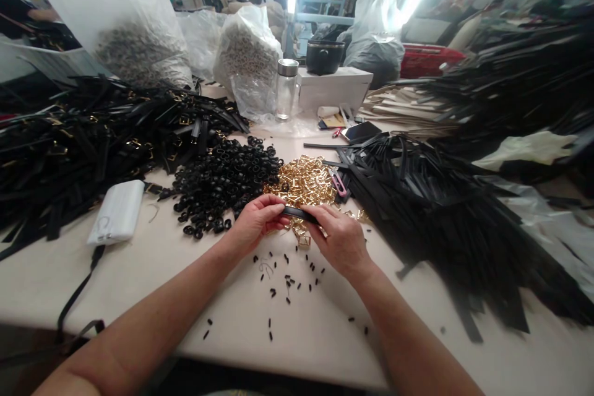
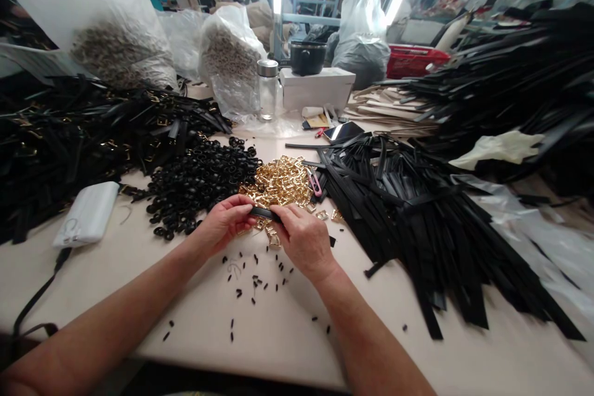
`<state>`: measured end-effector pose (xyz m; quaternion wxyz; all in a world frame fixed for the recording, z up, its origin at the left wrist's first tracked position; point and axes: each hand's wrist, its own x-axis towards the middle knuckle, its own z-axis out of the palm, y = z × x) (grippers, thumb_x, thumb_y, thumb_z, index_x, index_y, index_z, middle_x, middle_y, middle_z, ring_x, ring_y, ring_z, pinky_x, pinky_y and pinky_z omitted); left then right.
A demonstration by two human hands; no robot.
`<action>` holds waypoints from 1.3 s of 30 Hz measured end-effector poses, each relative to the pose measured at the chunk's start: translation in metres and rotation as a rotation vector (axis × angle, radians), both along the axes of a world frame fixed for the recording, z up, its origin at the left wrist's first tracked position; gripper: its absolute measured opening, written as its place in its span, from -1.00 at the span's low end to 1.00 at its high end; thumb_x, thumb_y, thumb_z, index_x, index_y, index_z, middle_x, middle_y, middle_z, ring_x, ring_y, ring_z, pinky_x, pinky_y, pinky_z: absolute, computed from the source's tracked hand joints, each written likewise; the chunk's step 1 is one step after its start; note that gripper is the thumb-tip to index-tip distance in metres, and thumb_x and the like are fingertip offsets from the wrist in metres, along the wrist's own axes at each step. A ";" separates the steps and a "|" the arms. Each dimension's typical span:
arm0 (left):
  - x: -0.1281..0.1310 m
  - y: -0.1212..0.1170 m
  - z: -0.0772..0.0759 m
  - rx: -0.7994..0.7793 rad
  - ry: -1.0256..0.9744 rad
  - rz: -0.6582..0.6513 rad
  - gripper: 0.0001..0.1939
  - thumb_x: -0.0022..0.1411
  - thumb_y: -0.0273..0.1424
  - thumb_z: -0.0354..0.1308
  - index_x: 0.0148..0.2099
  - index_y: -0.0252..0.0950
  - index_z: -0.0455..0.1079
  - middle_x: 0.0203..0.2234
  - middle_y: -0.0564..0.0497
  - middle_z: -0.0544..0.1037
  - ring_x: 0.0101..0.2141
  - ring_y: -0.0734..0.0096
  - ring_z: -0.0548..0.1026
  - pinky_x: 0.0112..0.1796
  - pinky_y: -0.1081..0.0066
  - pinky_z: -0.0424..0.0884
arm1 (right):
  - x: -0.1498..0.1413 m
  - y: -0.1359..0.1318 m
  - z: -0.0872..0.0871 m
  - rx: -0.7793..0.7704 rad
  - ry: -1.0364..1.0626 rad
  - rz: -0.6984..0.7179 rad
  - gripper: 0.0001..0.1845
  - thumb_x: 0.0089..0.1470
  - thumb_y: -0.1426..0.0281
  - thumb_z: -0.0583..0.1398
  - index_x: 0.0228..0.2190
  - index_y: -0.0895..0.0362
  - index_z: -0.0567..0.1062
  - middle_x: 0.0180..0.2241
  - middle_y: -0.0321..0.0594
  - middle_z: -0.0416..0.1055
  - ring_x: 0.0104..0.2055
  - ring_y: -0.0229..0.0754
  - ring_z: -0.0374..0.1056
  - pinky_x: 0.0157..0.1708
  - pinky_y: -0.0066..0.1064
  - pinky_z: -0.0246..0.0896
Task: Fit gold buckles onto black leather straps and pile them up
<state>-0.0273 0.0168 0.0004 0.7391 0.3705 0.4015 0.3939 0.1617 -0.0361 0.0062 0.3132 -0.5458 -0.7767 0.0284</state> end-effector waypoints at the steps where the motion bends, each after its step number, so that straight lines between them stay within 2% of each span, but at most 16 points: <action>1: 0.000 -0.001 0.000 0.040 0.019 0.008 -0.74 0.00 -0.31 0.34 -0.30 -0.33 0.39 -0.50 0.07 0.53 -0.53 0.58 0.49 -0.46 0.57 0.43 | 0.002 0.000 0.001 0.001 -0.031 0.013 -0.75 0.27 0.31 0.07 -0.14 0.10 0.49 -0.30 -0.16 0.53 -0.28 -0.20 0.43 -0.29 -0.42 0.21; 5: -0.002 -0.006 0.006 0.320 0.157 -0.027 -0.76 0.07 -0.27 0.30 -0.32 -0.36 0.47 -0.49 0.04 0.53 -0.50 0.57 0.48 -0.42 0.55 0.45 | 0.008 0.001 0.002 -0.102 -0.197 0.025 -0.64 0.31 0.27 -0.03 -0.37 0.12 0.48 -0.49 -0.21 0.48 -0.50 -0.24 0.35 -0.48 -0.44 0.05; 8: -0.001 -0.010 0.008 0.423 0.197 -0.069 -0.74 0.08 -0.26 0.29 -0.28 -0.37 0.48 -0.51 0.02 0.53 -0.50 0.55 0.48 -0.41 0.53 0.45 | 0.007 0.000 0.003 -0.225 -0.213 0.032 -0.61 0.31 0.25 -0.04 -0.44 0.11 0.43 -0.56 -0.26 0.44 -0.56 -0.26 0.30 -0.53 -0.43 -0.03; 11: 0.000 -0.010 0.006 0.363 0.194 -0.033 -0.71 0.09 -0.25 0.27 -0.22 -0.36 0.43 -0.54 0.04 0.53 -0.55 0.54 0.48 -0.47 0.52 0.45 | 0.003 -0.002 0.006 -0.263 -0.117 0.065 -0.72 0.29 0.24 0.01 -0.29 0.09 0.46 -0.48 -0.28 0.50 -0.50 -0.24 0.37 -0.49 -0.44 0.05; 14: 0.001 -0.007 0.005 0.257 0.160 0.000 -0.61 0.11 -0.24 0.25 -0.07 -0.35 0.35 -0.56 0.07 0.53 -0.59 0.52 0.49 -0.50 0.52 0.44 | 0.001 -0.002 0.006 -0.190 0.006 0.077 -0.73 0.18 0.21 0.16 -0.13 0.07 0.44 -0.32 -0.23 0.54 -0.35 -0.18 0.45 -0.37 -0.42 0.19; 17: 0.001 -0.005 0.005 0.198 0.137 -0.006 -0.51 0.11 -0.25 0.25 0.04 -0.37 0.29 -0.55 0.05 0.55 -0.59 0.51 0.50 -0.52 0.54 0.43 | 0.001 -0.001 0.002 -0.118 0.095 0.078 -0.77 0.16 0.24 0.19 -0.17 0.08 0.46 -0.26 -0.20 0.55 -0.27 -0.16 0.46 -0.28 -0.39 0.25; 20: 0.001 -0.005 0.004 0.172 0.114 -0.009 -0.48 0.12 -0.26 0.24 0.08 -0.38 0.27 -0.54 0.04 0.55 -0.57 0.51 0.51 -0.50 0.54 0.42 | 0.001 0.001 -0.001 -0.110 0.136 0.061 -0.79 0.16 0.25 0.19 -0.21 0.09 0.48 -0.28 -0.20 0.54 -0.28 -0.17 0.45 -0.28 -0.38 0.26; 24: -0.001 -0.005 0.003 0.179 0.050 -0.010 -0.49 0.15 -0.25 0.23 0.10 -0.36 0.27 -0.53 0.05 0.55 -0.56 0.50 0.51 -0.49 0.52 0.42 | 0.002 -0.001 0.003 -0.204 0.180 0.070 -0.87 0.12 0.28 0.22 -0.35 0.08 0.47 -0.45 -0.28 0.48 -0.43 -0.22 0.38 -0.41 -0.41 0.21; 26: -0.003 -0.006 0.004 0.216 0.008 -0.034 -0.53 0.20 -0.20 0.18 0.08 -0.34 0.30 -0.49 0.02 0.55 -0.52 0.49 0.52 -0.45 0.50 0.44 | 0.002 -0.003 0.007 -0.251 0.339 0.117 -0.90 0.14 0.31 0.19 -0.37 0.08 0.44 -0.52 -0.33 0.41 -0.51 -0.27 0.33 -0.47 -0.44 0.21; 29: -0.004 -0.010 0.007 0.336 0.006 -0.147 -0.59 0.22 -0.17 0.15 0.01 -0.32 0.38 -0.35 -0.06 0.57 -0.36 0.42 0.55 -0.33 0.44 0.46 | 0.001 -0.006 0.014 -0.242 0.757 0.204 -0.87 0.22 0.30 0.10 -0.30 0.07 0.41 -0.45 -0.30 0.45 -0.46 -0.26 0.40 -0.39 -0.38 0.34; 31: -0.002 -0.015 0.009 0.417 0.053 -0.270 -0.60 0.18 -0.22 0.21 0.02 -0.30 0.40 -0.22 -0.12 0.57 -0.20 0.32 0.54 -0.22 0.38 0.46 | -0.001 -0.006 0.017 -0.185 1.009 0.210 -0.84 0.26 0.27 0.04 -0.24 0.04 0.39 -0.33 -0.23 0.50 -0.31 -0.19 0.46 -0.24 -0.26 0.39; 33: 0.003 -0.022 0.010 0.452 0.108 -0.416 -0.52 0.11 -0.29 0.28 0.08 -0.28 0.37 -0.11 -0.16 0.54 -0.09 0.24 0.50 -0.14 0.31 0.44 | -0.005 -0.006 0.017 -0.146 1.165 0.170 -0.80 0.28 0.25 0.00 -0.16 0.00 0.36 -0.19 -0.18 0.51 -0.15 -0.12 0.47 -0.10 -0.12 0.37; 35: 0.009 -0.029 0.009 0.414 0.145 -0.540 -0.49 0.06 -0.35 0.32 0.08 -0.27 0.36 -0.10 -0.16 0.54 -0.11 0.24 0.51 -0.16 0.31 0.45 | -0.008 -0.004 0.015 -0.144 1.240 0.119 -0.77 0.29 0.23 -0.03 -0.11 -0.02 0.33 -0.10 -0.15 0.49 -0.03 -0.08 0.44 -0.01 -0.03 0.33; 37: 0.015 -0.034 0.006 0.321 0.144 -0.611 -0.60 0.06 -0.37 0.31 -0.03 -0.30 0.41 -0.22 -0.12 0.58 -0.23 0.33 0.54 -0.22 0.36 0.45 | -0.011 -0.001 0.011 -0.152 1.263 0.077 -0.75 0.29 0.21 -0.04 -0.09 -0.02 0.33 -0.07 -0.13 0.49 0.03 -0.06 0.40 0.02 0.00 0.31; 39: 0.018 -0.035 0.003 0.216 0.121 -0.612 -0.75 0.09 -0.36 0.27 -0.17 -0.33 0.43 -0.39 -0.04 0.59 -0.38 0.44 0.54 -0.29 0.41 0.45 | -0.010 0.003 0.005 -0.155 1.270 0.052 -0.73 0.29 0.20 -0.04 -0.07 -0.01 0.33 -0.06 -0.12 0.49 0.03 -0.07 0.41 0.02 -0.01 0.32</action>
